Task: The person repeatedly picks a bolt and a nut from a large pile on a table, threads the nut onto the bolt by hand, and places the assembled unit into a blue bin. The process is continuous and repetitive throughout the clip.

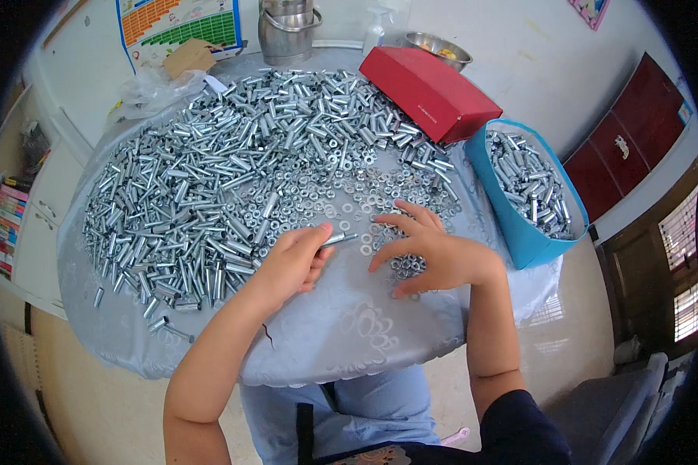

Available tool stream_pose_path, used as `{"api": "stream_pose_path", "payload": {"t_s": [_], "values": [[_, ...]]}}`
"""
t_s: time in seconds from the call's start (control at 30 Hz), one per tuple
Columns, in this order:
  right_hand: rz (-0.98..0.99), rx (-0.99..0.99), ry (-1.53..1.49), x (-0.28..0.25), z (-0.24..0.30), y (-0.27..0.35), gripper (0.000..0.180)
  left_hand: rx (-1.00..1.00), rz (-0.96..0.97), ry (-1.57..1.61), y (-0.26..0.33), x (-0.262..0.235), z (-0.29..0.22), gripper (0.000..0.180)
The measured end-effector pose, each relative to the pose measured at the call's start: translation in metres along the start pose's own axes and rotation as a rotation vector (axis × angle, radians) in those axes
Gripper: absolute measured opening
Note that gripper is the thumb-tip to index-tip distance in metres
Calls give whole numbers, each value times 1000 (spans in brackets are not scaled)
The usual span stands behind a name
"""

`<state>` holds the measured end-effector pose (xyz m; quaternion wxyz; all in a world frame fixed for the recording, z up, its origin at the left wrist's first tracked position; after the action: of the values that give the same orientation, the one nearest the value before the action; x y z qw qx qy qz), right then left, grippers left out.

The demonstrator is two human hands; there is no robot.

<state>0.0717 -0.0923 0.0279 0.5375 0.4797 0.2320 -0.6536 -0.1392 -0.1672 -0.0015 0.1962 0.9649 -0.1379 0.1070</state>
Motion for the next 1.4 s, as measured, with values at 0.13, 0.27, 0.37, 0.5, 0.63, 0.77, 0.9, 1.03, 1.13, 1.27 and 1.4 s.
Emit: {"api": "stream_pose_path", "payload": {"t_s": [0.13, 0.27, 0.37, 0.5, 0.63, 0.77, 0.9, 1.03, 1.13, 1.27, 1.4], "values": [[-263, 30, -11, 12, 23, 19, 22, 10, 38, 9, 2, 1, 4, 39], [-479, 263, 143, 38, 42, 30, 19, -17, 89, -30, 1, 8, 9, 38], [-518, 371, 137, 62, 47, 28, 19, -23, 144, -51, 1, 17, 11, 38], [-583, 473, 136, 72, 53, 28, 18, -18, 170, -29, 5, 15, 12, 38], [-606, 475, 127, 73, 54, 26, 17, -2, 192, -16, 6, 11, 12, 38], [-580, 458, 200, 70, 56, 23, 14, 2, 187, -15, 8, 14, 9, 38], [-657, 370, 277, 64, 54, 18, 12, -8, 187, -41, 7, 13, 13, 38], [-872, 261, 4, 52, 60, 13, 11, -22, 233, -98, 9, 17, 11, 38], [-922, 222, -131, 57, 71, 5, 10, -12, 236, -91, 9, 17, 12, 38], [-965, 190, -123, 60, 74, 1, 9, 5, 268, -10, 9, 15, 11, 39], [-1008, 263, -194, 59, 72, 0, 10, -7, 270, -12, 11, 17, 10, 39]]}}
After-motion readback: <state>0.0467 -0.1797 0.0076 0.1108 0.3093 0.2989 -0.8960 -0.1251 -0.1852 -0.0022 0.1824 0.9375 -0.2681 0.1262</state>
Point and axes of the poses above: each hand's wrist, its own y-axis away from the middle knuckle, its own x-axis out of the palm, z = x × y, the point moved 1 cm from there along -y, towards the middle knuckle, and after that the axes turned 13 degrees about z, right-handed, at the moved point
